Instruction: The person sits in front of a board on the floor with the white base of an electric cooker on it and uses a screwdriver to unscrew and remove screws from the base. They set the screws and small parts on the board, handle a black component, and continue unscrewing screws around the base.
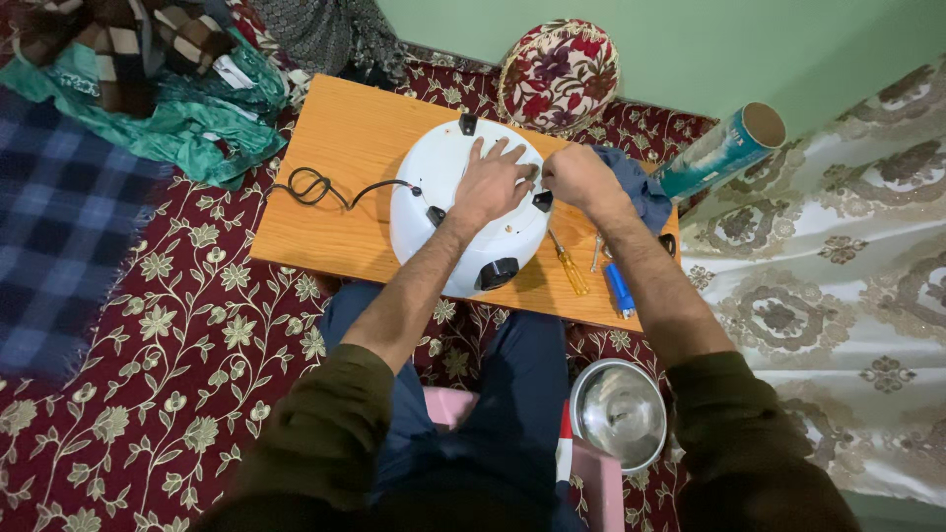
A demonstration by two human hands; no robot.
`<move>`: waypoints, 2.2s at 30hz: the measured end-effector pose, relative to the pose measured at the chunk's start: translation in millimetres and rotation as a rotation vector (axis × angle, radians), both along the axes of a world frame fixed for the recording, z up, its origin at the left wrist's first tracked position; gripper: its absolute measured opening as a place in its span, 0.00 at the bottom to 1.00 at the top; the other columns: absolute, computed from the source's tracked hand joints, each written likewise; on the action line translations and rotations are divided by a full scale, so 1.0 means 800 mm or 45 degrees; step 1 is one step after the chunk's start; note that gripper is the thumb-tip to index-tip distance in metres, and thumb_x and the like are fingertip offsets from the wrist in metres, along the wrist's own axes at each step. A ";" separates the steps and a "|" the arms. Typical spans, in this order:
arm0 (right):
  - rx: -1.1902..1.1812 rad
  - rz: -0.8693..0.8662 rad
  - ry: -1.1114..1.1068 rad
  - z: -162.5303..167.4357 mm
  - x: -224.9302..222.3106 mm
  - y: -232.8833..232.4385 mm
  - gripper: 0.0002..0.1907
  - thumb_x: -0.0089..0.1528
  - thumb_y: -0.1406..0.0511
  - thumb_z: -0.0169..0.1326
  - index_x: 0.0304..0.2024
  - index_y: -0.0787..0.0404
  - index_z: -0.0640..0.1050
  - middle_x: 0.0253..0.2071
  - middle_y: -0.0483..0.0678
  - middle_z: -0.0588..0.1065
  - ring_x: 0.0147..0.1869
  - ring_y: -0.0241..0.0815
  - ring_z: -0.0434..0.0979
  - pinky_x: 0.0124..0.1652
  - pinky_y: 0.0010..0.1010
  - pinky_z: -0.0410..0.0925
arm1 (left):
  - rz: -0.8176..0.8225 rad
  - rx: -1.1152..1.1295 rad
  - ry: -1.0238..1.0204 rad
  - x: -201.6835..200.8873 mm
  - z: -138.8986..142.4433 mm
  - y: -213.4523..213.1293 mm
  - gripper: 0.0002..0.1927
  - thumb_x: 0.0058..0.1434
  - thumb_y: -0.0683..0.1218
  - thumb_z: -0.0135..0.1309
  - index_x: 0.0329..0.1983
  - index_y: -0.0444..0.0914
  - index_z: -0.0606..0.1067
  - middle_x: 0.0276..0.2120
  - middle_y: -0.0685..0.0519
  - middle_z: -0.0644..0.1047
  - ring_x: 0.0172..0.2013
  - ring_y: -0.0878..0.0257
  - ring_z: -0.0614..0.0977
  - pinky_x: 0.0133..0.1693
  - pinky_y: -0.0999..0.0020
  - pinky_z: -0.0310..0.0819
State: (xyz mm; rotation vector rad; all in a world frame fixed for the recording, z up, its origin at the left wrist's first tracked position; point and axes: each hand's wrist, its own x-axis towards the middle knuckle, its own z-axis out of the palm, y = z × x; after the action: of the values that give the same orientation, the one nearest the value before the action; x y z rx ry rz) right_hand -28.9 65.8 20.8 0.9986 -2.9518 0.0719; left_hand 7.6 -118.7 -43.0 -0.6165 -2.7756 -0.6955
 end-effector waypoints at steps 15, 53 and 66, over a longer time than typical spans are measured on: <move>0.259 0.026 0.154 -0.004 0.001 -0.015 0.07 0.53 0.67 0.59 0.30 0.65 0.84 0.32 0.63 0.79 0.39 0.64 0.82 0.42 0.49 0.75 | 0.004 -0.090 0.022 -0.005 -0.007 0.002 0.14 0.63 0.51 0.55 0.49 0.45 0.82 0.68 0.51 0.69 0.70 0.49 0.63 0.69 0.37 0.44; -1.082 -0.231 -0.286 -0.019 0.064 -0.017 0.08 0.61 0.70 0.61 0.43 0.64 0.85 0.35 0.49 0.83 0.37 0.34 0.79 0.39 0.27 0.72 | 0.241 0.764 0.109 0.012 -0.014 -0.107 0.15 0.61 0.45 0.59 0.50 0.38 0.81 0.57 0.41 0.78 0.58 0.42 0.78 0.60 0.52 0.70; -1.027 -0.097 -0.475 -0.055 0.131 -0.081 0.07 0.60 0.70 0.61 0.41 0.64 0.85 0.30 0.46 0.81 0.31 0.27 0.72 0.34 0.22 0.69 | 0.316 0.841 0.343 0.121 -0.069 -0.105 0.09 0.73 0.44 0.50 0.45 0.34 0.78 0.64 0.42 0.74 0.75 0.40 0.60 0.74 0.42 0.48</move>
State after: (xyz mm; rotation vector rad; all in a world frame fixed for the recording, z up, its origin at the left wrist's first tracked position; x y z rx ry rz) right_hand 76.1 1.0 -23.4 0.7876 -2.7595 1.4377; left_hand 104.1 -202.6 -97.9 -0.2021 -2.1335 -1.2702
